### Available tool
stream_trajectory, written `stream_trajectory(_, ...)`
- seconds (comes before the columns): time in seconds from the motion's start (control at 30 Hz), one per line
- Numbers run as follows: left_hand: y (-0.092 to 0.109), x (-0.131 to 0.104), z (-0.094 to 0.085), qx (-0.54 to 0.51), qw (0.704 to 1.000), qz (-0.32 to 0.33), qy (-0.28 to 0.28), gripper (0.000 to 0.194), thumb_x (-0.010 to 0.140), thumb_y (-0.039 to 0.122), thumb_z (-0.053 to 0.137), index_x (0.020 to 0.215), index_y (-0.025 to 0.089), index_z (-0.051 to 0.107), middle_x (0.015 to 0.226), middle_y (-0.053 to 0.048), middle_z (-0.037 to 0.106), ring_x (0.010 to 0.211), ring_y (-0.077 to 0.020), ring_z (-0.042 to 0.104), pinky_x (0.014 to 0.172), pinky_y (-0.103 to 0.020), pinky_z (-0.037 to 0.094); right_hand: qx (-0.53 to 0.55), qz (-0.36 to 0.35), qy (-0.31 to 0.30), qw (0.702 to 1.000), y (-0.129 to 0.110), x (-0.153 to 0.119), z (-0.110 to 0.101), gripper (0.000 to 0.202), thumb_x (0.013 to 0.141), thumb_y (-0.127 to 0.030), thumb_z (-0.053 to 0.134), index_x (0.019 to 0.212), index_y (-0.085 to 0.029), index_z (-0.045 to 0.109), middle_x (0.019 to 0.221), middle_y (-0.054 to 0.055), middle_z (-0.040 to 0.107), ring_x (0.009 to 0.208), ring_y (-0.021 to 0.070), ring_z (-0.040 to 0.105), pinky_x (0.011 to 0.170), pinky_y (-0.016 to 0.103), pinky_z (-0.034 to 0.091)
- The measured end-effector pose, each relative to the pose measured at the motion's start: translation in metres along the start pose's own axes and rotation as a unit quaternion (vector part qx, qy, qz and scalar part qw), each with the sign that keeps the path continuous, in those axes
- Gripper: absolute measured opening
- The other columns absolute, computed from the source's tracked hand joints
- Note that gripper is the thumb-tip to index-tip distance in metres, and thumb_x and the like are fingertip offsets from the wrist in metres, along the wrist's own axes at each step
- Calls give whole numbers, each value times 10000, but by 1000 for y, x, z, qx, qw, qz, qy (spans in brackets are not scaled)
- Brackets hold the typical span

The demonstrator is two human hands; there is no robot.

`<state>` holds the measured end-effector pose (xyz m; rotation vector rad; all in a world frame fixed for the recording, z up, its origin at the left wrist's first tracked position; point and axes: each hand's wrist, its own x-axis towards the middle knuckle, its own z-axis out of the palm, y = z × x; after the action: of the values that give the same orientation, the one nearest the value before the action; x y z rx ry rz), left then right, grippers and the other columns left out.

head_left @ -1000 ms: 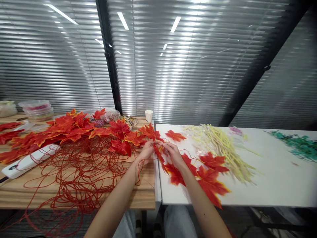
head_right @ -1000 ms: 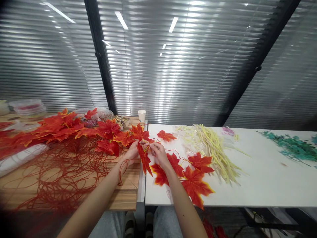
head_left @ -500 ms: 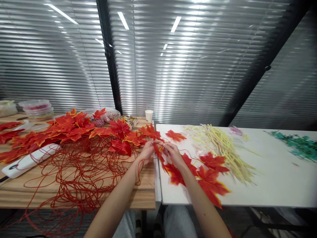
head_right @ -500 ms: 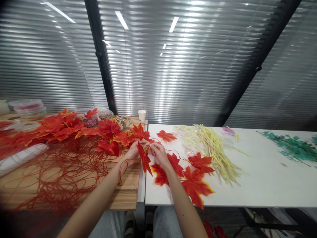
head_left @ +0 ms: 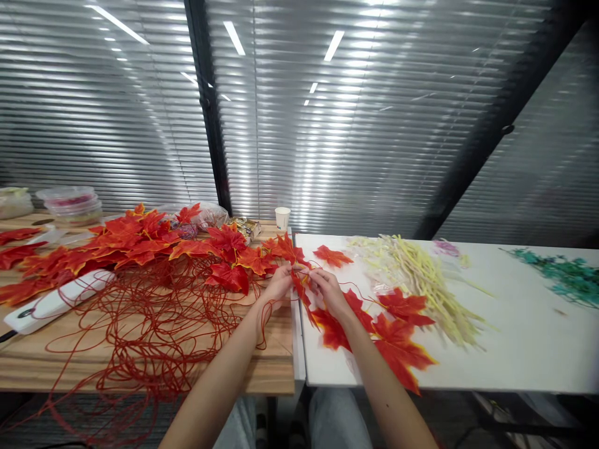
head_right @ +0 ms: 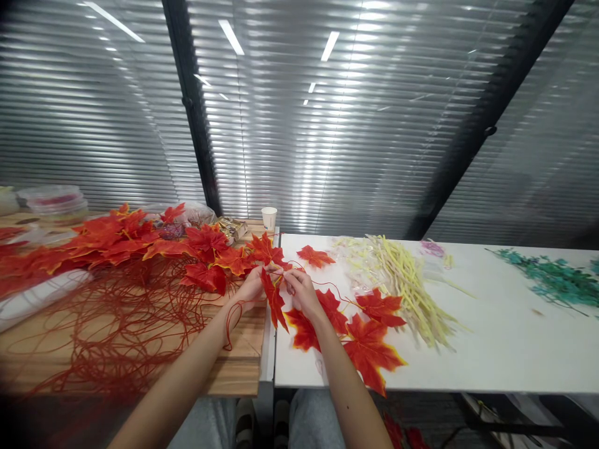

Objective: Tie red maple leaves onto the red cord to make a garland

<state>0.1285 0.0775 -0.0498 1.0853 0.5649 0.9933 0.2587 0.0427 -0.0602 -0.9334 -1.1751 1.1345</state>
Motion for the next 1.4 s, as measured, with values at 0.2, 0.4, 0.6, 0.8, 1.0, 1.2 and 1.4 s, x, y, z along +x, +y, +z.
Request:
stream_trajectory(0.2,2,-1,2,0,1000,-6,9,294,557,307,744,757,111,654,649,-33,626,558,-105,554,558,-217,409,-11,2,2,1000,0,0,0,295,722,-423,583,572,-189,483,501,-45,371,472,95,326,466,247,238)
stream_trajectory(0.4,2,-1,2,-6,1000,-8,7,271,561,296,741,742,114,653,626,-28,623,534,-95,540,545,-213,403,-14,6,6,1000,0,1,0,293,724,-423,579,574,-190,482,502,-45,359,476,96,325,469,246,243)
stream_trajectory(0.6,0,-1,1,-6,1000,-10,9,284,559,305,742,748,115,650,634,-33,630,544,-106,556,557,-222,418,-30,3,7,1000,0,1,0,264,725,-431,573,624,-189,542,518,-37,390,492,102,339,477,243,262)
stream_trajectory(0.8,-3,1,-3,-11,1000,-8,-2,295,556,302,747,761,117,639,671,-38,638,565,-111,567,581,-228,430,-18,0,7,1000,1,1,-1,281,730,-410,576,573,-191,496,506,-41,377,485,98,332,473,243,249)
stream_trajectory(1.0,-5,3,-5,2,1000,-7,-19,338,585,349,725,811,113,643,690,-50,640,583,-120,574,589,-232,433,-22,6,8,1000,0,1,0,272,723,-429,573,605,-188,528,501,-43,363,474,97,321,462,245,234)
stream_trajectory(1.2,-2,2,-3,5,1000,-4,-14,324,558,332,743,778,111,656,698,-54,639,600,-120,570,596,-230,434,-11,2,10,1000,1,1,0,261,717,-410,583,586,-194,518,511,-41,374,486,102,327,477,249,249)
stream_trajectory(1.4,3,0,0,7,1000,-14,16,335,499,319,771,743,111,677,663,-60,644,655,-174,600,609,-261,437,2,-18,3,1000,8,2,-4,235,743,-384,576,611,-192,547,531,-37,397,498,100,340,491,246,257)
